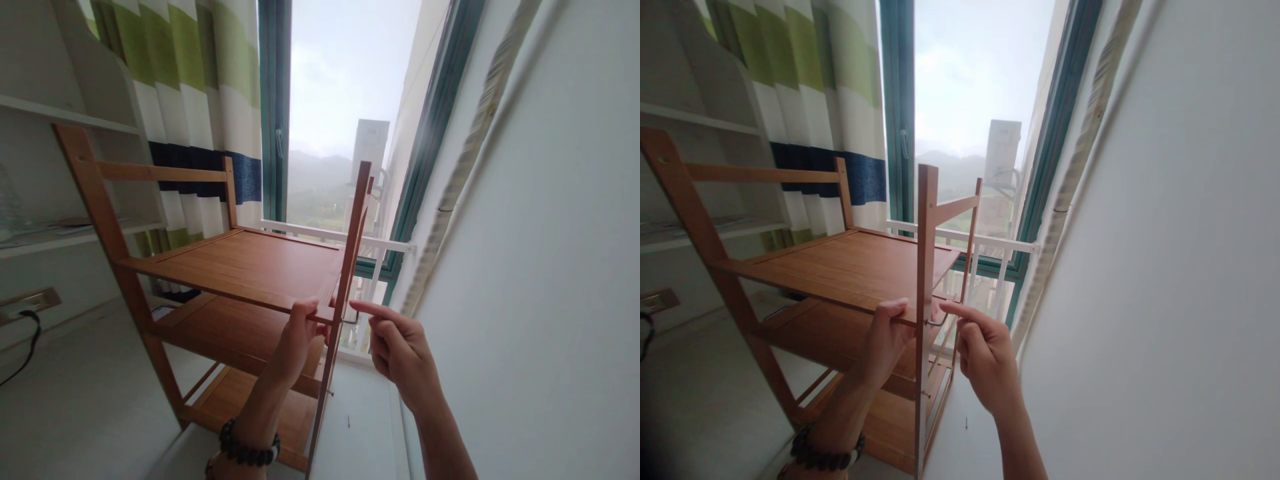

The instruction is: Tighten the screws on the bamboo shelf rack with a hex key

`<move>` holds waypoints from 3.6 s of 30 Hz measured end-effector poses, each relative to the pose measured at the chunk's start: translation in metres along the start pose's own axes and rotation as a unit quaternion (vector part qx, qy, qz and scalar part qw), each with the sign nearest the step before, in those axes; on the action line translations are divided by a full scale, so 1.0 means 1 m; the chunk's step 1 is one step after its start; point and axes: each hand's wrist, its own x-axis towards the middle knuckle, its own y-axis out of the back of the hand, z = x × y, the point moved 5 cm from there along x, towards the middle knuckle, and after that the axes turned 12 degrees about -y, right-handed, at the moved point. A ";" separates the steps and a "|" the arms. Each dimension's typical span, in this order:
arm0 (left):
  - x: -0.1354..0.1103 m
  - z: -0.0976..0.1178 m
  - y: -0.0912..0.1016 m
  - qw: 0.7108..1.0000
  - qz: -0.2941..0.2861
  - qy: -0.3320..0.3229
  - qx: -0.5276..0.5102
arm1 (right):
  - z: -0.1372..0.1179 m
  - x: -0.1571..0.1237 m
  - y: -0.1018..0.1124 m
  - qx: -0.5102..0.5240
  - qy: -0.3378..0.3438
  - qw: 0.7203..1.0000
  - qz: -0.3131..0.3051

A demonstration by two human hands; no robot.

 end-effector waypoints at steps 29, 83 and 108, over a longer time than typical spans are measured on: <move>0.000 -0.004 0.004 1.000 0.005 0.005 -0.020 | -0.005 -0.012 -0.009 0.028 -0.033 0.997 -0.070; -0.001 -0.002 0.003 1.000 0.012 0.009 -0.010 | -0.008 -0.029 -0.014 0.014 -0.075 0.986 -0.147; 0.000 -0.001 0.001 1.000 -0.006 0.003 0.005 | 0.000 -0.024 -0.007 -0.059 -0.120 0.987 -0.084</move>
